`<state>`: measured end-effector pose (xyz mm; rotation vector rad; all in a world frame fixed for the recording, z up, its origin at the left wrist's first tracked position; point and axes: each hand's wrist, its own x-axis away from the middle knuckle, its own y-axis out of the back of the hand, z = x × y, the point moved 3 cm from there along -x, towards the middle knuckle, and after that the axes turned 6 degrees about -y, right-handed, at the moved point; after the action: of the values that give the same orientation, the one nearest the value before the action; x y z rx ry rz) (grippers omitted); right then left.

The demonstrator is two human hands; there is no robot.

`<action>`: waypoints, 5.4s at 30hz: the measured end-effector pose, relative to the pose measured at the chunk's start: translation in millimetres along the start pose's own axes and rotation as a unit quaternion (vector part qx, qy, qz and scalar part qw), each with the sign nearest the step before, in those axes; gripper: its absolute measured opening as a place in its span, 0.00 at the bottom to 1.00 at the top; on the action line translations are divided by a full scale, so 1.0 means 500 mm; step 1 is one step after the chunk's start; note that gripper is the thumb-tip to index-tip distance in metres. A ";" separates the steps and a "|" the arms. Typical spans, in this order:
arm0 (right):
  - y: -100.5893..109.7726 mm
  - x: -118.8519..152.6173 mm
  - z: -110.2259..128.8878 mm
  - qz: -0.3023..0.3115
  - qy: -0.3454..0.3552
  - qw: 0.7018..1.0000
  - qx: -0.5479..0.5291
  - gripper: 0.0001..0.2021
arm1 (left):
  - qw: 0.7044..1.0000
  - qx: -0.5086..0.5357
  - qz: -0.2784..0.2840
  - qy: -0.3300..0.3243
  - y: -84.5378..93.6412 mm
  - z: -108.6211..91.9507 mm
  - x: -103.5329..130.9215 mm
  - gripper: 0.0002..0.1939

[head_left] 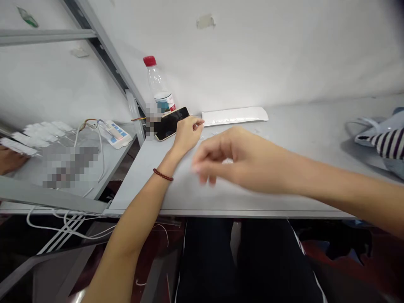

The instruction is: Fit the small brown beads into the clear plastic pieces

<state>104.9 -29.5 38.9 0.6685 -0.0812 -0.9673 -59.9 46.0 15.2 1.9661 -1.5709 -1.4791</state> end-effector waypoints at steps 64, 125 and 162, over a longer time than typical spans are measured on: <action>0.055 -0.016 -0.140 -0.058 -0.061 0.981 -0.175 0.07 | 0.769 0.543 0.193 0.277 -0.046 -0.087 0.052 0.06; 0.069 -0.017 -0.146 -0.029 -0.153 0.972 -0.175 0.13 | 0.958 -0.031 0.040 -0.283 -0.044 -0.134 0.082 0.09; 0.066 -0.028 -0.167 -0.049 -0.052 0.993 0.095 0.08 | 0.986 -0.105 0.128 -0.017 -0.002 0.027 0.025 0.20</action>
<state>150.5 35.0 -6.0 0.8034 -0.2365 -1.0967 -70.8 41.2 1.1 1.5684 -1.5431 -1.5095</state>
